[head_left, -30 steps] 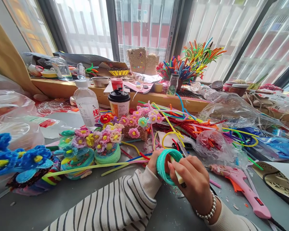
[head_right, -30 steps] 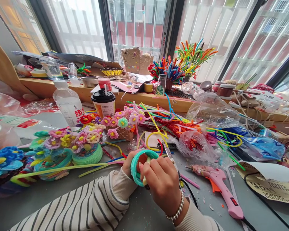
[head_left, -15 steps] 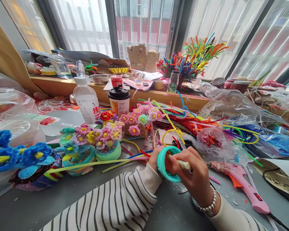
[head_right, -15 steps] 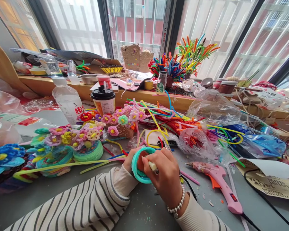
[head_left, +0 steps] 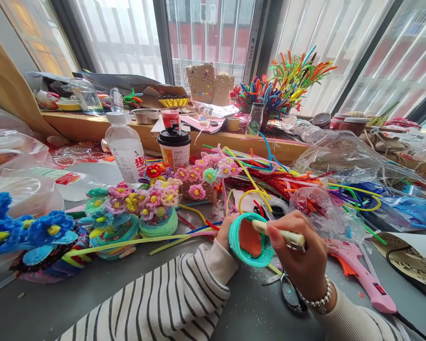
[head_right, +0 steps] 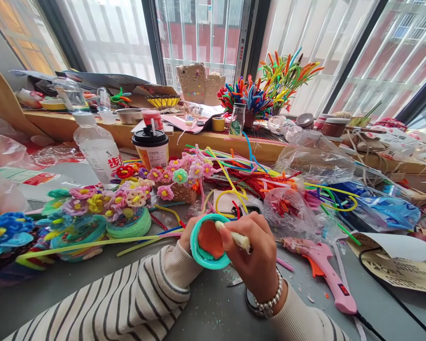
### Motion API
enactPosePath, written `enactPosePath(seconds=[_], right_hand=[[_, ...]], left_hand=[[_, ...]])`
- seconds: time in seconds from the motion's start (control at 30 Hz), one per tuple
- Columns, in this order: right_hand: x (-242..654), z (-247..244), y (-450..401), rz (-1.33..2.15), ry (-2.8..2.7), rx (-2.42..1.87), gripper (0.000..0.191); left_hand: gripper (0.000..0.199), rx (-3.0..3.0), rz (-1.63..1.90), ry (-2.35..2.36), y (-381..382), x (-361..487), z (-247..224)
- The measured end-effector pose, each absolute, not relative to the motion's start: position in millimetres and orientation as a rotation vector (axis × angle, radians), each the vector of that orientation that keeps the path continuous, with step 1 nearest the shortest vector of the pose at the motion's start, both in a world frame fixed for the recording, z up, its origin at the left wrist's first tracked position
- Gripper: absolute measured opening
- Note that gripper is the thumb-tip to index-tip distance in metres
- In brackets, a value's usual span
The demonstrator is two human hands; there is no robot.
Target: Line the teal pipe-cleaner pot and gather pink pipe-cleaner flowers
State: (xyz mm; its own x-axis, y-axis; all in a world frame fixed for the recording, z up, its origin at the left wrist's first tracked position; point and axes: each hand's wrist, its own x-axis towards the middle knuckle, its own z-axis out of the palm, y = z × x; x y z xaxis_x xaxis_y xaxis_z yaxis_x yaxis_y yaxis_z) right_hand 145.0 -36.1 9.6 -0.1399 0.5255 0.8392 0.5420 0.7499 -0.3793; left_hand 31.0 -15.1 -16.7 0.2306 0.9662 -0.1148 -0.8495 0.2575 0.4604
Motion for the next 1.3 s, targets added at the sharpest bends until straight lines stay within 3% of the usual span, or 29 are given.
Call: enactPosePath(seconds=[0.17, 0.33, 0.57, 1.0, 1.3], right_hand=[[138.9, 9.1, -33.9, -0.165, -2.002, -0.781, 0.009], [135.9, 2.7, -33.8, -0.336, -1.951, -0.888, 0.005], [145.6, 7.1, -35.4, 0.014, -1.534, -1.037, 0.007], [135.2, 0.8, -34.3, -0.259, -1.864, -0.977, 0.012], [139.8, 5.6, -36.7, -0.056, -1.731, -0.932, 0.01]], left_hand=[[0.024, 0.39, 1.204, 0.303, -13.5, 31.4, -17.3], [0.019, 0.38, 1.258, 0.371, -12.7, 31.0, -23.5], [0.02, 0.294, 1.365, 0.509, -15.4, 29.5, -13.2], [0.019, 0.346, 1.358, 0.494, -14.7, 30.2, -18.9], [0.02, 0.302, 1.391, 0.506, -14.3, 27.2, -13.0]])
